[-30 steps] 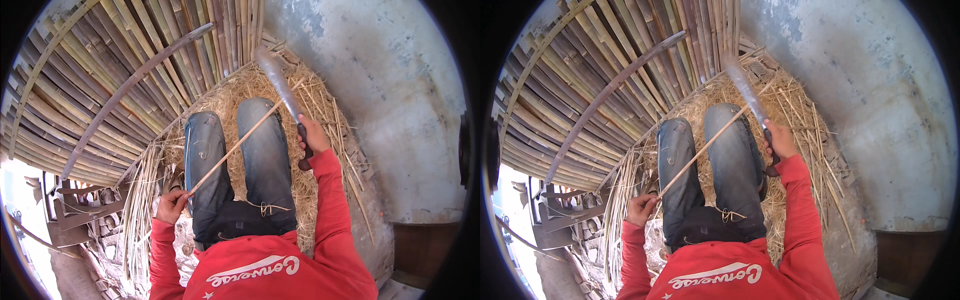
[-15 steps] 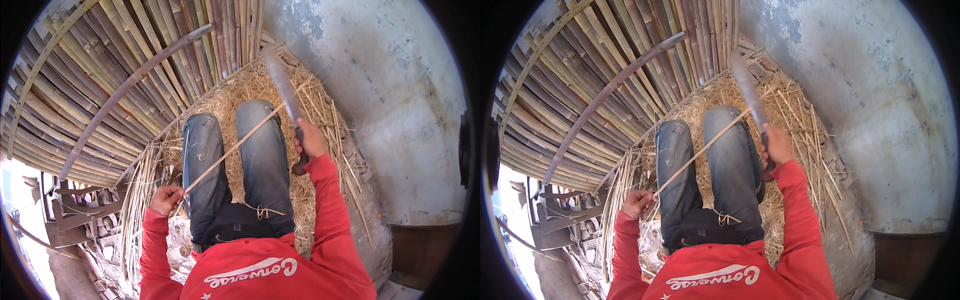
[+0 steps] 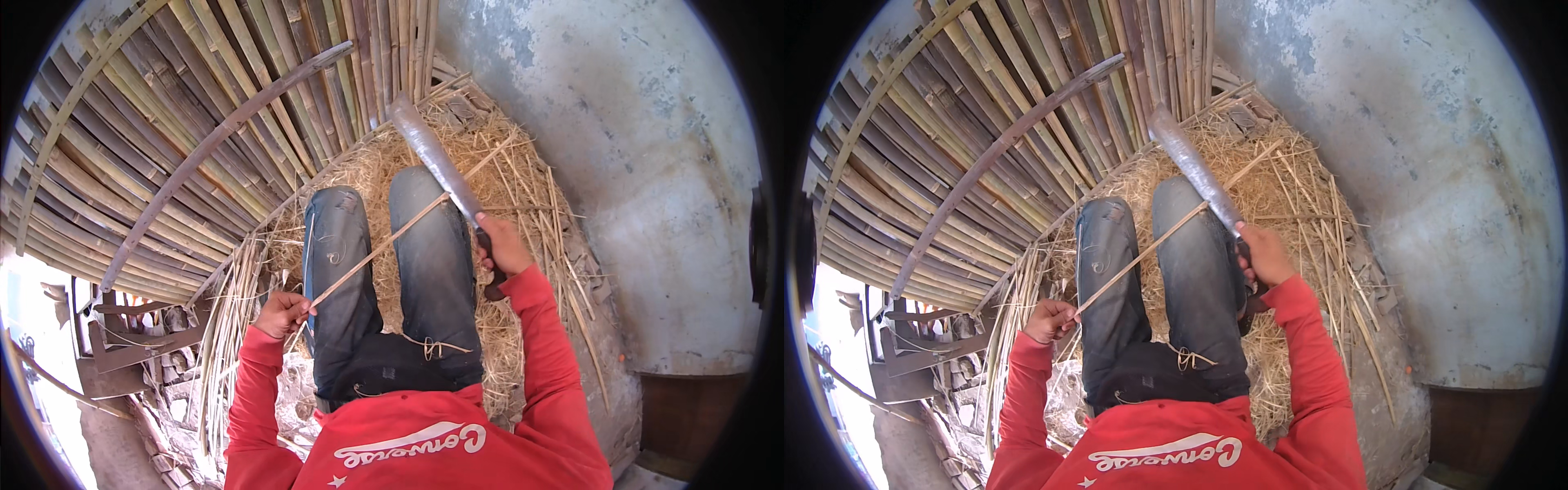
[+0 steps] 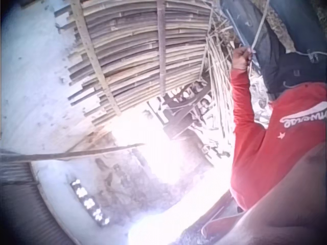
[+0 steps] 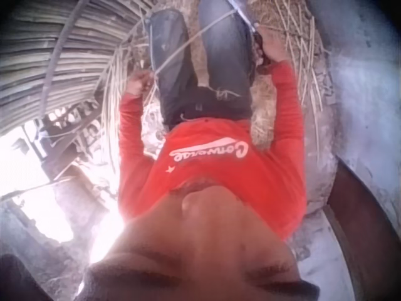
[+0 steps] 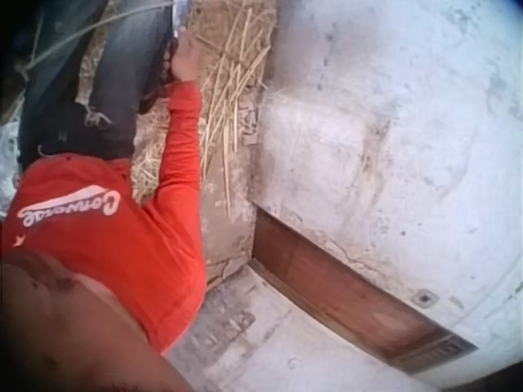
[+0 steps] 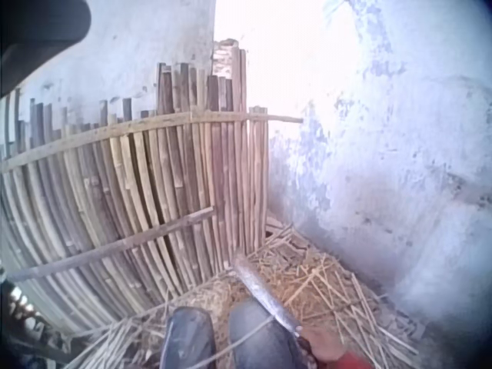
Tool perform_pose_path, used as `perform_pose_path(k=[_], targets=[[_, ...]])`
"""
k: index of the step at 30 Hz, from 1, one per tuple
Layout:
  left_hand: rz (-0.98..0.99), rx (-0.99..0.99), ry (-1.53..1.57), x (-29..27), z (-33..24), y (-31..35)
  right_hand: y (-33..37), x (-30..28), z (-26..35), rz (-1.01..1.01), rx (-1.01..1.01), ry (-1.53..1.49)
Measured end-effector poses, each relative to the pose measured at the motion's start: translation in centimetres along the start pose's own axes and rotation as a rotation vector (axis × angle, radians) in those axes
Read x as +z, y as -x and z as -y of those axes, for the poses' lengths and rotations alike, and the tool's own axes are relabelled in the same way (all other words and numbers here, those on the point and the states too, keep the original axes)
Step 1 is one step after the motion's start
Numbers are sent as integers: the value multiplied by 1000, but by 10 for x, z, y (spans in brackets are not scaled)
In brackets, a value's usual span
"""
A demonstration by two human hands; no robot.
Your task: The person uses a large knife to strip thin pieces of bark or outer fibers from a long wooden stick while sitting on straw, holding the stick between their knees and hands.
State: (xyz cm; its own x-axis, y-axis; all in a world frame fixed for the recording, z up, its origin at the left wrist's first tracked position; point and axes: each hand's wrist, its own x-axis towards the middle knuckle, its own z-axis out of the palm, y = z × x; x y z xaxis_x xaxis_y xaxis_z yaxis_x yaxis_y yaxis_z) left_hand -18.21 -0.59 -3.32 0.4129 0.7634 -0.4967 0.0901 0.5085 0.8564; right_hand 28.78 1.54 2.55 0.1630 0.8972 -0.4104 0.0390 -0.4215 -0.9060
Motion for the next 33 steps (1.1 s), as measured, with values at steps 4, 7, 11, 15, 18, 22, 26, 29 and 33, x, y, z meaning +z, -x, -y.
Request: perform_pose_path(k=[4, 7, 11, 15, 18, 22, 26, 29, 33], targets=[[2, -34, 23, 4, -6, -5, -9, -21, 8, -122, 25, -237], [35, -75, 66, 13, -6, -16, 8, 10, 6, -15, 37, -70], [54, -84, 95, 13, -10, -21, 15, 12, 5, 86, 14, 61], [61, -108, 121, 5, -9, -16, -4, -14, 9, -124, 5, -113], [88, -83, 141, 22, -8, -34, 9, 6, -3, -130, 3, -38], [68, -91, 148, 28, -17, -44, 17, 16, -2, 157, -108, 229], [82, -61, 49, 26, -29, -40, -8, -19, 5, -163, -3, -37], [30, -53, 12, 34, -35, -45, -2, -13, 7, -183, 2, -27], [59, -20, 26, 20, -28, -52, 6, -19, 2, -3, 29, 44]])
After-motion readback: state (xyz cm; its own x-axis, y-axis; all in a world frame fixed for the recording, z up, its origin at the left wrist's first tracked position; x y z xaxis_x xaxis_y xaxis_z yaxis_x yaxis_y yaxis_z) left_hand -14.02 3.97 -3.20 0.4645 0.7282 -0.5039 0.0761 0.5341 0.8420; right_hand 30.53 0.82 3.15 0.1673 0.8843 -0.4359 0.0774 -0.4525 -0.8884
